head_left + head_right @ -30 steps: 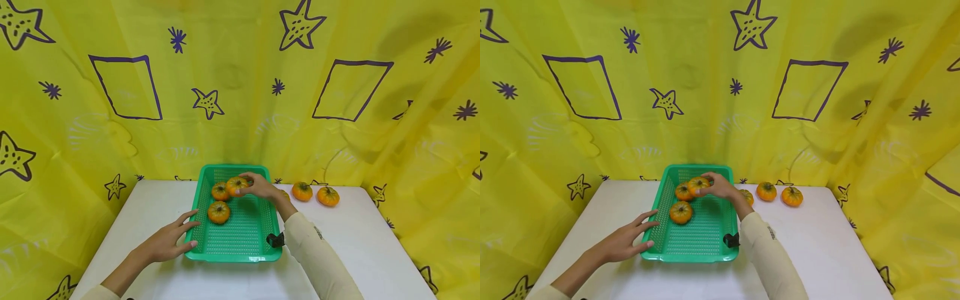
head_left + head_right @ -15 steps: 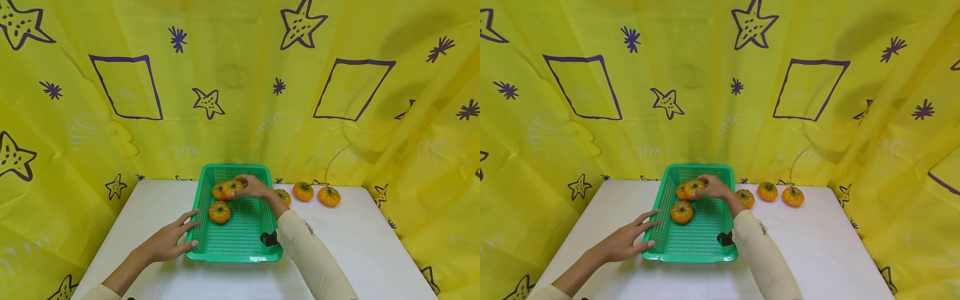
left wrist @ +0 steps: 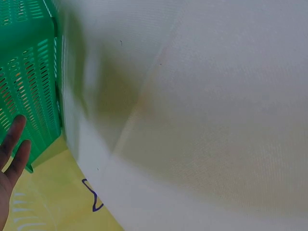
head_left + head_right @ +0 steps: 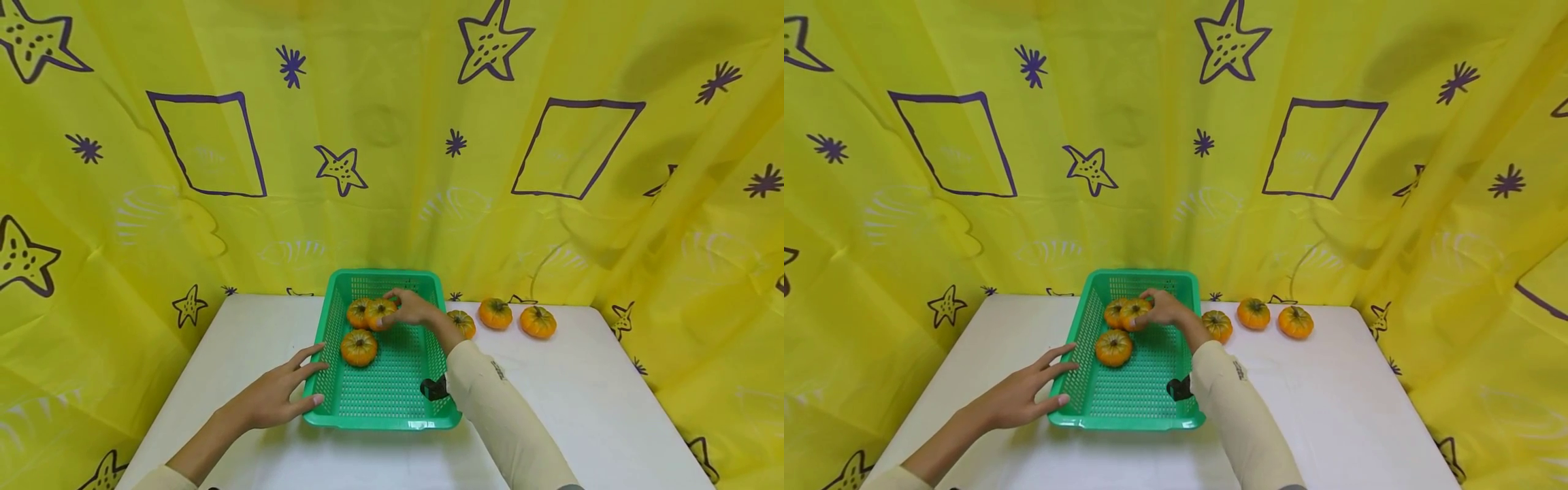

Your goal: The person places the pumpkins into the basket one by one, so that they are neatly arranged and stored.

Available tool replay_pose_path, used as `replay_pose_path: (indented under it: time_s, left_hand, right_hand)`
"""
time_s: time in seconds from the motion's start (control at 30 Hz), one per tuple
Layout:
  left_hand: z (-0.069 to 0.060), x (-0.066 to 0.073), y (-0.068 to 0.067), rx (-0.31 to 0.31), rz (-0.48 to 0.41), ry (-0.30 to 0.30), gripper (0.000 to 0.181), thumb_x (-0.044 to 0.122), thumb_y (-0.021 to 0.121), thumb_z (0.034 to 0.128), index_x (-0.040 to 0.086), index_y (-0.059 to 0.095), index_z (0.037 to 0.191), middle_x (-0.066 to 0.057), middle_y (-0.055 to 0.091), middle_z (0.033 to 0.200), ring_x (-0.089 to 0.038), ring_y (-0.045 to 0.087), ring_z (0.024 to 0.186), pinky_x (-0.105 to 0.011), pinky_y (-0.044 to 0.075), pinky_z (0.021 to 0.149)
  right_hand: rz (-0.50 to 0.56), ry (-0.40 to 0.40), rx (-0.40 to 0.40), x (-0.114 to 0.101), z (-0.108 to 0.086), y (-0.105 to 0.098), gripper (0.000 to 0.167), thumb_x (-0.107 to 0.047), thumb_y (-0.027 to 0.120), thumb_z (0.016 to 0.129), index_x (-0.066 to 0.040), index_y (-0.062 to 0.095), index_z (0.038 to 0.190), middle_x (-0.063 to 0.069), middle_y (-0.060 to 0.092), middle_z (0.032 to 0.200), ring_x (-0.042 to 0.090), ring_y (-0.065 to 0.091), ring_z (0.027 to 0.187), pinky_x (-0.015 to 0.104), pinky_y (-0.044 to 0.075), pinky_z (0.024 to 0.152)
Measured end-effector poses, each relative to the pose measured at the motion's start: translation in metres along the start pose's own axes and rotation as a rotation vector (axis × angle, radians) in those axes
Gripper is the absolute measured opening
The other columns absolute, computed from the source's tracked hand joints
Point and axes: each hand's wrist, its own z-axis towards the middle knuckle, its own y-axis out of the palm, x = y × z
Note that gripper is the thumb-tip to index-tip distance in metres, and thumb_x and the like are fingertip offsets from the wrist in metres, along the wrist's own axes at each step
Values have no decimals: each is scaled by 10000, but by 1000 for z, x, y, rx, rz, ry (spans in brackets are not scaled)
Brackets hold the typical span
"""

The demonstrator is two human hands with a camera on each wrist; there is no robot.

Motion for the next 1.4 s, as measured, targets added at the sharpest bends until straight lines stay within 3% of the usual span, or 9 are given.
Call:
replay_pose_path:
  time_s: [0.33,0.67,0.93,1.4]
  left_hand:
    - [-1,0,2,-4,5,-9,588,540,547,991,165,523,1444,-40,298,1633,-345,608,1246,-544,543,916]
    - [0,1,0,-2,4,-6,571,522,564,988,170,530,1437,-42,304,1630,-344,614,1235,-538,547,904]
    - [0,1,0,-3,-3,-6,570,518,564,990,165,531,1437,-44,301,1632,-344,609,1244,-535,549,905]
    - [1,1,-1,-15,-8,-12,582,541,549,990,175,524,1443,-40,294,1634,-337,610,1243,-530,551,900]
  right_hand:
    - [-59,56,-20,3,0,4,648,-235,795,864,-49,516,1419,235,500,1418,392,524,1273,485,501,986]
    - [-46,92,-32,5,1,5,652,-211,794,868,-31,503,1424,255,468,1454,410,495,1319,462,529,964]
    - [-39,89,-45,7,3,10,661,-183,804,852,4,498,1407,283,503,1406,401,578,1221,407,567,882]
    - [-137,83,-87,6,4,15,634,-224,797,863,-37,518,1400,241,505,1400,377,566,1206,468,512,952]
